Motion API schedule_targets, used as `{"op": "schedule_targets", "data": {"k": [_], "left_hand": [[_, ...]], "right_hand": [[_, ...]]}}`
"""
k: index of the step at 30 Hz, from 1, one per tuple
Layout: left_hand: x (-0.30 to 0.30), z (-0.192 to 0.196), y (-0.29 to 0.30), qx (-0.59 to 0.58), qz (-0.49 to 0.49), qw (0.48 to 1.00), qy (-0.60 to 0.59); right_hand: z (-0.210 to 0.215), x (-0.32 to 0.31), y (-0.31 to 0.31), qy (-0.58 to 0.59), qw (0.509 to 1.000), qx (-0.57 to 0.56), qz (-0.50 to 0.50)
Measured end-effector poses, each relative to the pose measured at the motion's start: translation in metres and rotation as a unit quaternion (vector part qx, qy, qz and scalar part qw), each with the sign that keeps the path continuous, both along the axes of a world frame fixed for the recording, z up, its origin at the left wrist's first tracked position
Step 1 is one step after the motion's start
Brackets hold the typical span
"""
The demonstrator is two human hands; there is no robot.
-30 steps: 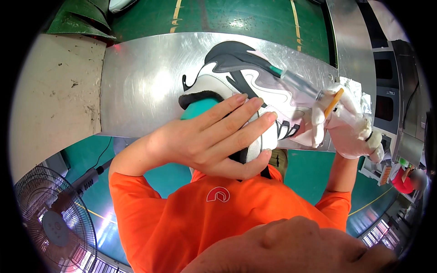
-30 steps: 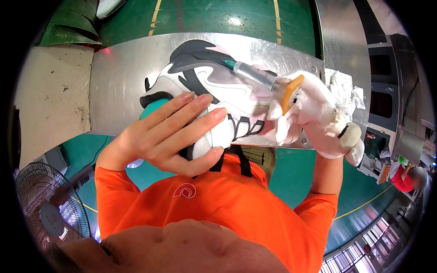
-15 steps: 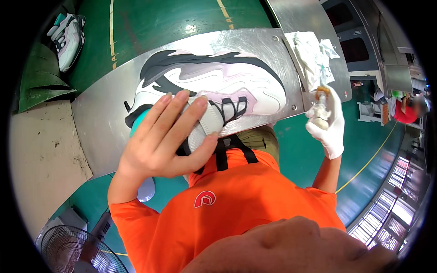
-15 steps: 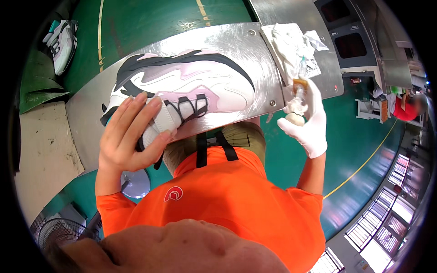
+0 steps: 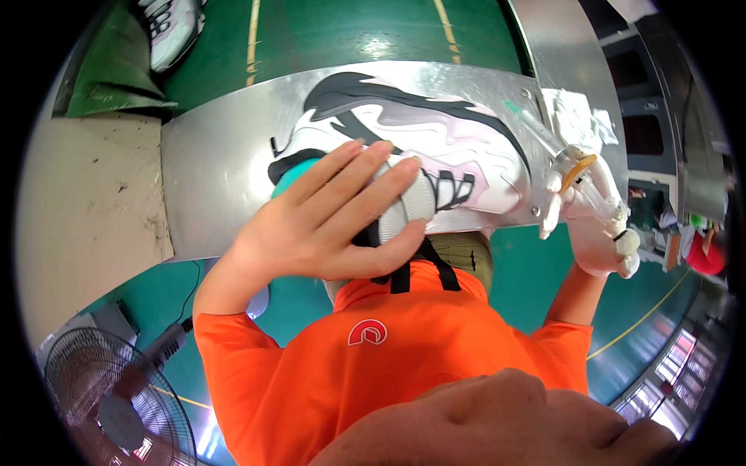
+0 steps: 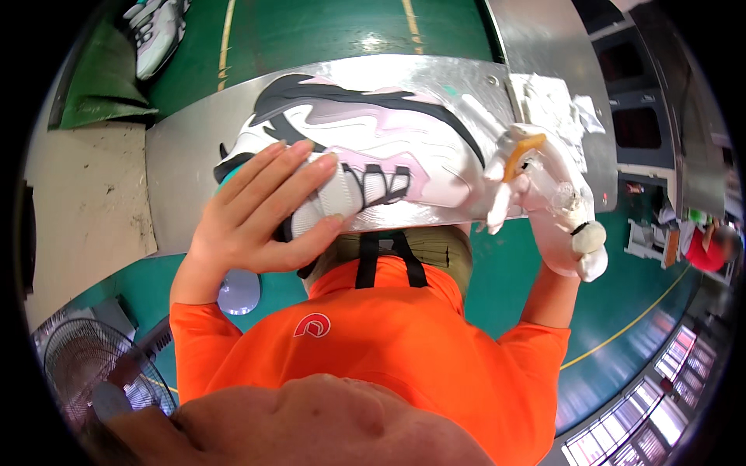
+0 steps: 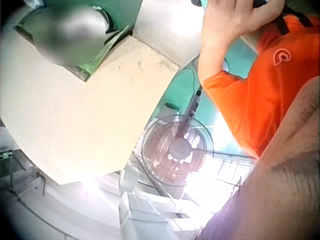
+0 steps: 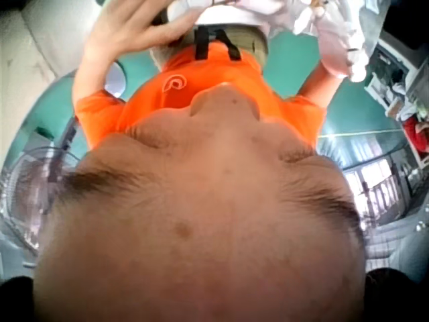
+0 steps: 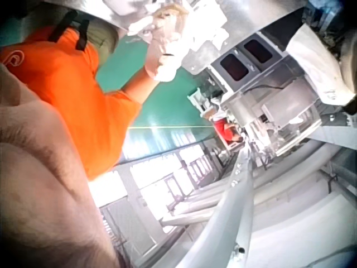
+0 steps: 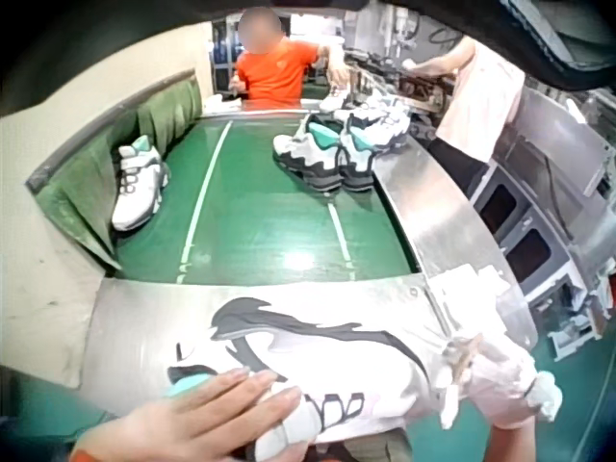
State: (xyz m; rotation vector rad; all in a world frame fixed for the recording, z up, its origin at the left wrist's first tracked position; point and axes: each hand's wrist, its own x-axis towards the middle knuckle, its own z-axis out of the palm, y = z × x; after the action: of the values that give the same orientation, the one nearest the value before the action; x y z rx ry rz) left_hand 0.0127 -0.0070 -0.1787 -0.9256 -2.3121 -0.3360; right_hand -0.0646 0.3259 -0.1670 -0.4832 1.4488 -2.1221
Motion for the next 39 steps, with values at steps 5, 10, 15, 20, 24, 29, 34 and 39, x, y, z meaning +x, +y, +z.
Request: {"op": "schedule_targets", "data": {"k": [5, 10, 15, 20, 24, 29, 34, 39], "left_hand": [[-0.002, -0.004, -0.003, 0.017, -0.009, 1.000, -0.006], [-0.005, -0.007, -0.002, 0.039, -0.013, 0.999, 0.012], [-0.007, -0.010, -0.003, 0.043, -0.015, 0.999, 0.022], [-0.007, -0.008, -0.003, 0.049, -0.017, 0.998, 0.021], [-0.008, -0.009, -0.003, 0.044, -0.019, 0.999, 0.023], [-0.008, -0.011, -0.002, 0.053, -0.019, 0.998, 0.022], [-0.006, -0.008, -0.001, 0.054, -0.013, 0.998, 0.013], [-0.006, -0.003, -0.001, 0.032, -0.012, 0.999, -0.012]], "right_hand": [[0.006, -0.029, -0.048, -0.087, 0.991, 0.037, 0.090], [-0.008, -0.041, -0.055, -0.087, 0.988, -0.007, 0.130], [-0.013, -0.051, -0.066, -0.071, 0.964, -0.128, 0.222], [-0.020, -0.043, -0.043, -0.098, 0.991, -0.020, 0.089], [-0.014, -0.053, -0.056, -0.073, 0.975, -0.066, 0.200], [-0.004, -0.062, -0.065, -0.057, 0.955, -0.103, 0.273], [-0.009, -0.067, -0.052, 0.059, 0.962, -0.126, 0.233], [0.008, -0.071, -0.044, 0.003, 0.965, -0.058, 0.255]]}}
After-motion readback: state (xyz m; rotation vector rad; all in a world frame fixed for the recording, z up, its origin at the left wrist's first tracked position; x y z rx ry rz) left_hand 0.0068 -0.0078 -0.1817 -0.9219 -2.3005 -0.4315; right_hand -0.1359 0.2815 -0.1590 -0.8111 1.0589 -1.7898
